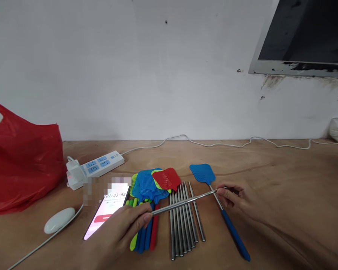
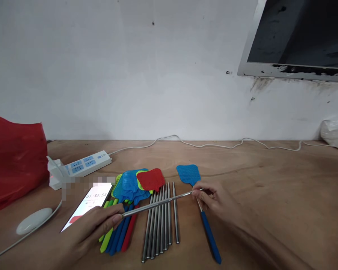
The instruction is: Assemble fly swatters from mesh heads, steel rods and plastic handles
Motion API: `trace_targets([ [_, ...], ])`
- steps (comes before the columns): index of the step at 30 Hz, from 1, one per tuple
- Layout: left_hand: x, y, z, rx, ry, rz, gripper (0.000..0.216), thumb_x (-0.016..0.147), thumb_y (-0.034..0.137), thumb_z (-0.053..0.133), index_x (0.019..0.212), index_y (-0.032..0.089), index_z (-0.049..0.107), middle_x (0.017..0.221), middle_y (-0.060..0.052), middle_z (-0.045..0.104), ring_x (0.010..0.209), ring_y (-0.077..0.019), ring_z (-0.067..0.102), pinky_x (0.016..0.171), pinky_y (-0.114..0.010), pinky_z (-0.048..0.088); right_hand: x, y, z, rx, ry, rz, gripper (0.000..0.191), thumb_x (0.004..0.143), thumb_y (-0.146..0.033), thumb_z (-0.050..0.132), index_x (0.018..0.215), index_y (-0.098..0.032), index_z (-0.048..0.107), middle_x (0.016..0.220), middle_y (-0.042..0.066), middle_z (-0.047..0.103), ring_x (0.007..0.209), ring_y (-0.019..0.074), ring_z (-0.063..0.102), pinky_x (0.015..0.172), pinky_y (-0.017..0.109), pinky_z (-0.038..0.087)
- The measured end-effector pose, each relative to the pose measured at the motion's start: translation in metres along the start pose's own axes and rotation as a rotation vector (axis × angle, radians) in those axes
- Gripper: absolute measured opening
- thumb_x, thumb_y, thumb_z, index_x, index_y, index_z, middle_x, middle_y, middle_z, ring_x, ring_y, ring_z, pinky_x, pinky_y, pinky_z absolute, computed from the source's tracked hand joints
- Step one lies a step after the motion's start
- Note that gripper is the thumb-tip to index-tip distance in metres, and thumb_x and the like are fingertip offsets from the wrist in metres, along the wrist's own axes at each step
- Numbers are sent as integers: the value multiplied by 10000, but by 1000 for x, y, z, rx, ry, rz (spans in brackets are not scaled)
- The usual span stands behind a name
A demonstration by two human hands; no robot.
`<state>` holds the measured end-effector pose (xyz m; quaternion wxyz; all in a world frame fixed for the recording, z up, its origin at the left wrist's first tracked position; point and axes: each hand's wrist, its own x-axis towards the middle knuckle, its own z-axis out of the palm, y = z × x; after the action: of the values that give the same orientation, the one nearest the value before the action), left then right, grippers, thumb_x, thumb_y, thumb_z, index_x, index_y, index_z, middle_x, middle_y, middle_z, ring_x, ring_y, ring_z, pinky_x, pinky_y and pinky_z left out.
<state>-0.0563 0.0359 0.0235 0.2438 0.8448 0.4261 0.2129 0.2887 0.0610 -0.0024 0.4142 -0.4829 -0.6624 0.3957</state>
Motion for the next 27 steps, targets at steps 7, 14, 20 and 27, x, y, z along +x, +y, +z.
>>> trace_targets([
  [7,3,-5,1,13,-21,44,345,1012,457,355,817,270,568,683,15,605,613,-187,559,580,-272,386,-5,-3,-5,-36,-116,-42,348,954,-481,542,759,-222,666,543,-8,602,476,142,544,467,263,389],
  [14,7,8,14,79,-158,26,359,1051,441,254,926,253,534,838,-14,649,770,-209,598,687,-296,429,-14,-31,27,-103,-306,-133,417,1001,-488,427,798,-202,653,613,16,653,533,152,623,532,262,482],
  [20,5,7,19,91,-152,5,376,1058,470,230,908,254,499,805,-3,627,763,-206,588,681,-296,412,-15,-20,7,-193,-269,-108,372,1010,-459,442,832,-199,640,658,18,663,613,146,629,574,238,485],
  [27,8,8,20,91,-175,-4,387,1060,463,207,933,255,508,829,-13,623,784,-214,581,700,-306,403,-14,-16,12,-150,-310,-129,430,1010,-471,418,710,-205,573,601,18,622,530,133,586,502,233,439],
])
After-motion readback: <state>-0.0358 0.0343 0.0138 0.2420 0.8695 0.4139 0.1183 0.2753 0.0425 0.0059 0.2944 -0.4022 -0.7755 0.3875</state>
